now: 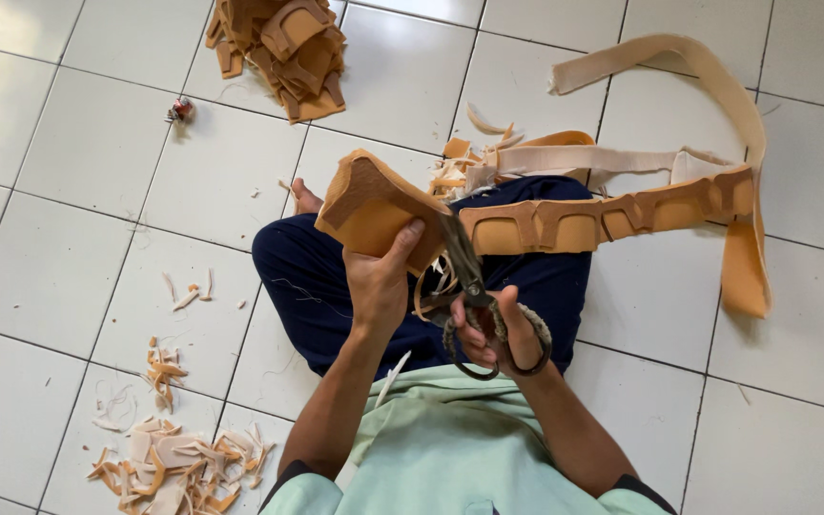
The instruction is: The person sits on a tiled floor and uses shears to cut a long strip of tan fabric into smaller rectangular pieces. They hold the fabric with one hand and cut with the other, occasionally adjusting the material to align the cuts. Cut pieces are placed in a pile to the side.
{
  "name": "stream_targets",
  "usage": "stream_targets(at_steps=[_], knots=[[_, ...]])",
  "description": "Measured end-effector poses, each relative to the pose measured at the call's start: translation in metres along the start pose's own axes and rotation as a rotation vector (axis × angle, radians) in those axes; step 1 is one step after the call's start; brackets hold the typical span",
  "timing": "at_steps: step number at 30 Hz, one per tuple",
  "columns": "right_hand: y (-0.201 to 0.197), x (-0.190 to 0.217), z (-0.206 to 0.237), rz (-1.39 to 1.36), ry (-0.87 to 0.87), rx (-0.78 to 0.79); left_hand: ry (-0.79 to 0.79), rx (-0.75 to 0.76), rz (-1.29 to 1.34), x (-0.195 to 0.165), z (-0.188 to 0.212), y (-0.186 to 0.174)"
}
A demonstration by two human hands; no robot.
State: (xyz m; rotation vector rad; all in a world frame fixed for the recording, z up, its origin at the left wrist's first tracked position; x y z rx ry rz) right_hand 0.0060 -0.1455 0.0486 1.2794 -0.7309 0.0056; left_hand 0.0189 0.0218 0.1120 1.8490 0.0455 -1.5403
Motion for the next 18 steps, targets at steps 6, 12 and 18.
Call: stream_targets(at_steps=[6,12,18], knots=[[-0.015,0.001,0.002,0.066,-0.140,-0.014,-0.005,-0.025,-0.225,-0.007,0.002,-0.005],[-0.003,0.077,0.020,1.075,-0.476,-0.388,-0.060,-0.001,-0.442,-0.022,0.004,-0.010],[0.078,0.121,0.018,1.869,-0.851,-0.380,-0.102,-0.052,-0.418,-0.028,0.016,-0.007]])
Point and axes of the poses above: each hand's wrist, its own z-axis away from the middle knuckle, its own y-axis out of the palm, x = y × z, the point moved 9 cm from there along -z, towards the middle knuckle, and after that the axes turned 7 degrees about -z, right-handed, at the moved point
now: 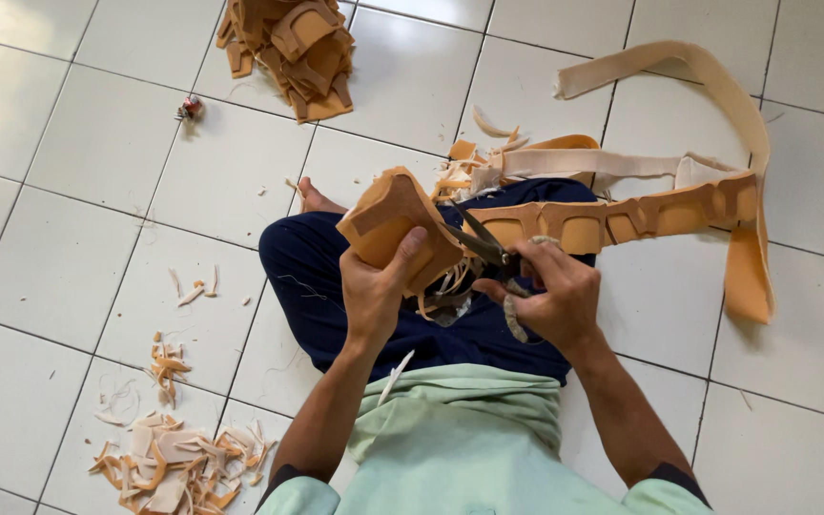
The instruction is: The person sits on a tiled floor and uses shears to cut a long strip of tan fabric into smaller rectangular pieces. They hold the fabric with one hand and cut with the other, occasionally adjusting the material to align the cuts. Cut pieces are placed in a pile to the side.
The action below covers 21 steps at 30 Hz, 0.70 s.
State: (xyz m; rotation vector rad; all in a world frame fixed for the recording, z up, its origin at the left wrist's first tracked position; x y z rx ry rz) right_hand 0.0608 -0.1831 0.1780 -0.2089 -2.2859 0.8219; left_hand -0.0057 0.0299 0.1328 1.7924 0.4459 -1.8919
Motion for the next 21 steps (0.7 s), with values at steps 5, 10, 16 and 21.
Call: stream_targets(at_steps=[5,10,16,21], knots=[[0.003,0.009,-0.011,0.018,-0.040,-0.014,0.026,0.019,0.021,-0.003,0.011,0.009],[0.016,-0.004,-0.003,0.008,0.001,0.016,-0.001,0.058,0.097,0.004,0.015,0.018],[0.022,-0.012,0.008,-0.061,0.027,0.046,0.036,0.065,0.102,0.005,0.010,0.017],[0.016,-0.016,0.006,-0.068,0.080,0.001,0.029,0.018,0.029,0.003,0.004,0.010]])
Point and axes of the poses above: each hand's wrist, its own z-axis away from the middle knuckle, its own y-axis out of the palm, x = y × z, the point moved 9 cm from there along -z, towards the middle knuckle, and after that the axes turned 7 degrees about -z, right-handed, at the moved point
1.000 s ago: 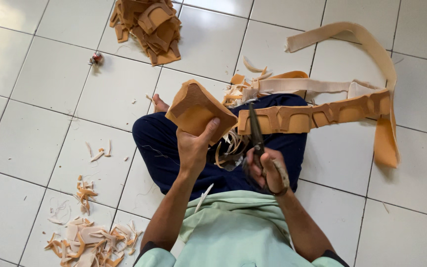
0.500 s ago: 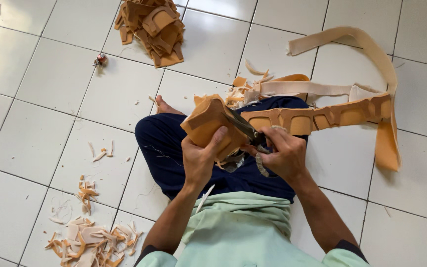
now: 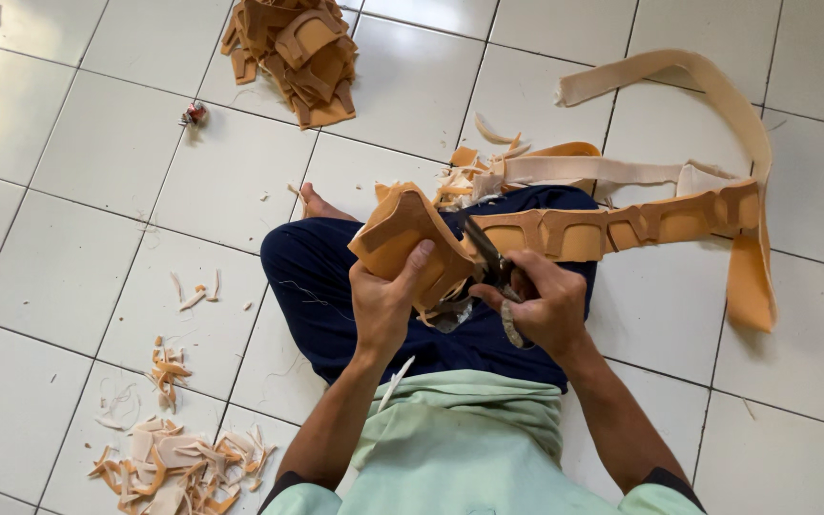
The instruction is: The person sits on a tiled floor and uses shears to cut a long strip of tan fabric into smaller rectangular pieces. They hold the fabric with one hand and cut with the other, occasionally adjusting the material to align the cuts. Cut pieces are placed in a pile to the side.
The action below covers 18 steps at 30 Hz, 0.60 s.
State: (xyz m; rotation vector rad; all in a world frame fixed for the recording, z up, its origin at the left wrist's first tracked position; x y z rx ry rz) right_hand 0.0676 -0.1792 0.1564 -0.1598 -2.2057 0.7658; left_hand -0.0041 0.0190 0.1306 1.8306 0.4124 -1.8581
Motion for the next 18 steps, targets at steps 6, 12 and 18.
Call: stream_targets(at_steps=[6,12,18], knots=[[-0.002,0.006,-0.009,0.109,-0.069,0.021,-0.020,0.037,-0.028,-0.001,0.006,0.003],[0.004,0.010,-0.001,0.040,-0.098,0.023,-0.033,0.075,-0.006,0.001,0.010,0.010],[0.013,-0.016,0.010,-0.011,-0.004,0.113,-0.029,0.075,-0.046,0.009,0.008,0.005]])
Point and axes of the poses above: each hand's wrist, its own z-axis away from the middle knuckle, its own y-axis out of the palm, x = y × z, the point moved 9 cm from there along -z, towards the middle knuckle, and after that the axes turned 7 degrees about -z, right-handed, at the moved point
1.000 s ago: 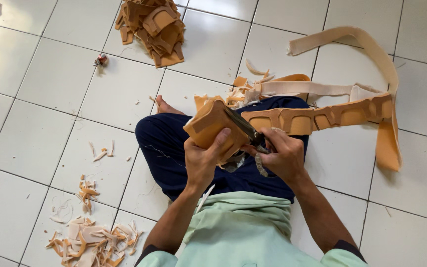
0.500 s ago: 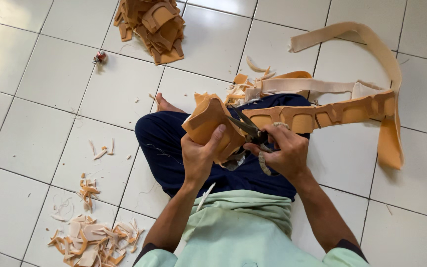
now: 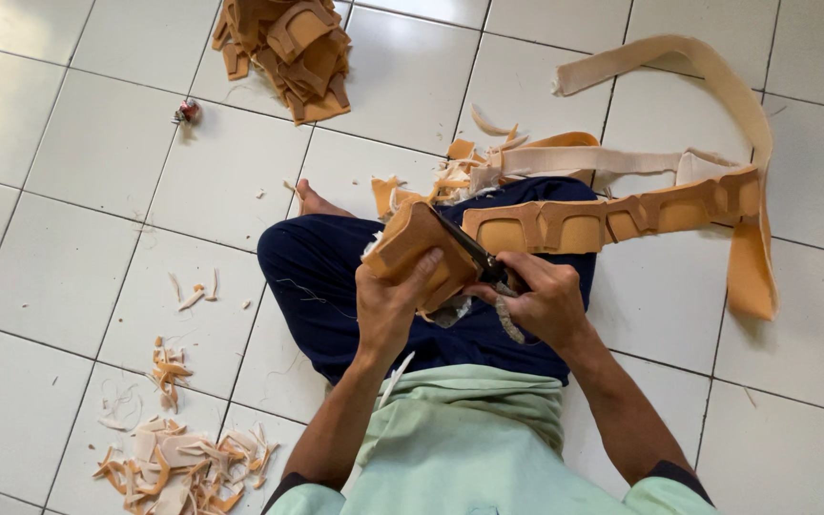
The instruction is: The person sits on a tiled floor and uses shears to cut a long strip of tan fabric into smaller rectangular pieces. They hold the fabric with one hand and cut with the other, occasionally adjusting the material to align the cuts. Cut pieces are placed in a pile to the side.
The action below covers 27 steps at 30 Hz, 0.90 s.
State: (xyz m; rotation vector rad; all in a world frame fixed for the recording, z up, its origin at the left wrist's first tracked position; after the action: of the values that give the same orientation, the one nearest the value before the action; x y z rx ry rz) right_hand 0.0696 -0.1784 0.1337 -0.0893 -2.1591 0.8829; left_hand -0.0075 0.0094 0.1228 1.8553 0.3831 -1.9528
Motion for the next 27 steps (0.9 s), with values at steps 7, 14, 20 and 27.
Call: stream_targets(at_steps=[7,14,20,27], knots=[[0.041,-0.066,0.035,-0.779,0.591,-0.003,-0.121,-0.046,0.304,0.032,-0.019,-0.022],[0.063,-0.035,0.038,-0.813,0.408,0.054,-0.012,0.027,0.060,0.011,-0.035,-0.040],[0.086,-0.021,0.047,-0.820,0.508,0.370,0.051,0.113,-0.196,-0.016,-0.038,-0.047],[0.084,-0.022,0.052,-0.906,0.513,0.354,0.080,0.112,-0.195,-0.020,-0.029,-0.037]])
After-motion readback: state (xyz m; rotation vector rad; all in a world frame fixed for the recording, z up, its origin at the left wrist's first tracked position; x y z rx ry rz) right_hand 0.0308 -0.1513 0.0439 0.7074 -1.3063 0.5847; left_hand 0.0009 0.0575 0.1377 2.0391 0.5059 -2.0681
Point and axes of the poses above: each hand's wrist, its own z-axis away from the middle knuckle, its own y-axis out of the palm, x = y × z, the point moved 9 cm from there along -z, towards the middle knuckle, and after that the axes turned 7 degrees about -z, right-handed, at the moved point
